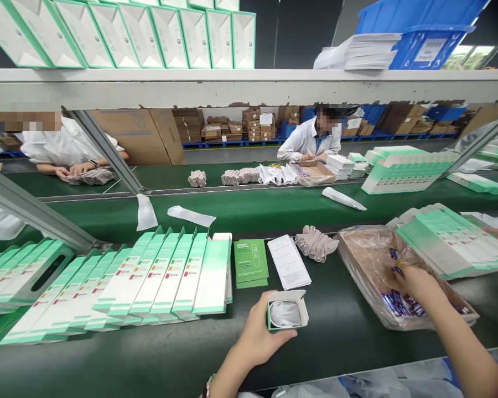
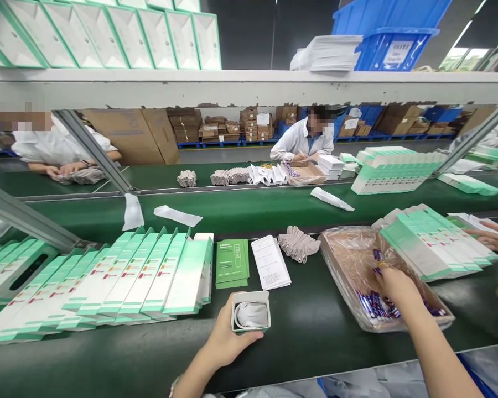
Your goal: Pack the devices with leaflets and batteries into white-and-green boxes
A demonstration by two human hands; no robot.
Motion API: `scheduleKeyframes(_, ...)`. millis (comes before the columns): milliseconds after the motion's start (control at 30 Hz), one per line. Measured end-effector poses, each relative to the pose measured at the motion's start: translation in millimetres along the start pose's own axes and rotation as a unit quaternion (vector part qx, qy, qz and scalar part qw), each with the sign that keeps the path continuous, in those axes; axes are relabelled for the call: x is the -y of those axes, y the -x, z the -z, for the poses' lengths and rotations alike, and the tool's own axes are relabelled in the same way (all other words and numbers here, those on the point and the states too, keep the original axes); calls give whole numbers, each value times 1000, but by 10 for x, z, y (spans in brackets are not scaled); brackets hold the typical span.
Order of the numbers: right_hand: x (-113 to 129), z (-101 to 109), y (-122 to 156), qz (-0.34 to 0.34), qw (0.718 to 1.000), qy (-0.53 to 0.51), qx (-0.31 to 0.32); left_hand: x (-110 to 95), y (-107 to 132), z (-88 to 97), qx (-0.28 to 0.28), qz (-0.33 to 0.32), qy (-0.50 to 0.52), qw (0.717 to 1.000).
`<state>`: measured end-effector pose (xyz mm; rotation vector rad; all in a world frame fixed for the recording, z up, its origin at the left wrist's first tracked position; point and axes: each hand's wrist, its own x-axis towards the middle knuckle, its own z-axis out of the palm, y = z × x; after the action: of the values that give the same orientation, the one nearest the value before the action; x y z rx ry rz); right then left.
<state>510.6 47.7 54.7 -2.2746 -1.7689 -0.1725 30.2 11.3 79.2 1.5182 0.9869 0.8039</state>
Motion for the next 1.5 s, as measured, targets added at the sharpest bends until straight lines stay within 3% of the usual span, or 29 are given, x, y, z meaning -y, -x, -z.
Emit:
scheduleKeyframes(100, 374, 134, 76, 23, 999, -6, -49, 7, 4, -11, -9, -6, 1, 1000)
scheduleKeyframes(167, 861, 324, 263, 63, 993, -42, -91, 1, 3, -11, -9, -15, 8, 1000)
scheduleKeyframes(200, 1158, 441, 390, 100, 978, -109, -146, -5, 1, -9, -8, -20, 12, 1000)
scheduleKeyframes(233, 1468, 560, 526, 162, 958, -175, -158, -12, -1, -7, -6, -27, 16, 1000)
scheduleKeyframes(333, 2285, 817, 891, 347, 881, -315, -72, -37, -2, -7, 1, -46, 27, 999)
scheduleKeyframes(433, 2676, 816, 1085, 469, 817, -329, -62, -38, 11, -15, 2, -52, 28, 998)
scheduleKeyframes(500, 2715, 728, 1156, 463, 817, -330, -93, -9, 26, -22, 3, -50, 32, 998)
scheduleKeyframes(533, 2701, 681, 1189, 425, 829, -346, -110, 13, 35, -24, 4, -51, 37, 998)
scheduleKeyframes(633, 2658, 576, 1302, 233, 866, -428, -115, 67, 69, -18, -4, -79, 83, 993)
scheduleKeyframes(700, 2681, 524, 1368, 109, 862, -493, -42, 49, 95, -2, -22, -114, 142, 983)
scheduleKeyframes(733, 2708, 498, 1389, 66, 845, -530, 13, 16, 106, 7, -29, -126, 170, 977)
scheduleKeyframes(800, 2777, 442, 1406, 21, 784, -609, 115, -84, 120, 22, -26, -127, 205, 970)
scheduleKeyframes(900, 2885, 378, 1386, 3, 691, -698, 186, -233, 114, 2, -12, -110, 221, 969)
scheduleKeyframes(967, 2953, 361, 1366, -8, 664, -724, 188, -271, 101, -43, -35, -110, 221, 968)
scheduleKeyframes(1067, 3028, 346, 1349, -19, 655, -739, 155, -225, 86, -96, -91, -150, 190, 966)
scheduleKeyframes(1167, 3016, 311, 1347, -19, 661, -739, 129, -131, 84, -47, -115, -259, 107, 953)
scheduleKeyframes(1267, 2893, 289, 1351, 32, 698, -703, 133, -67, 90, 98, -96, -350, -8, 932)
scheduleKeyframes(1400, 2698, 345, 1335, 185, 791, -580, 66, -65, 108, 254, -66, -390, -99, 913)
scheduleKeyframes(1500, 2627, 390, 1296, 309, 823, -477, 4, -107, 128, 266, -57, -376, -122, 917)
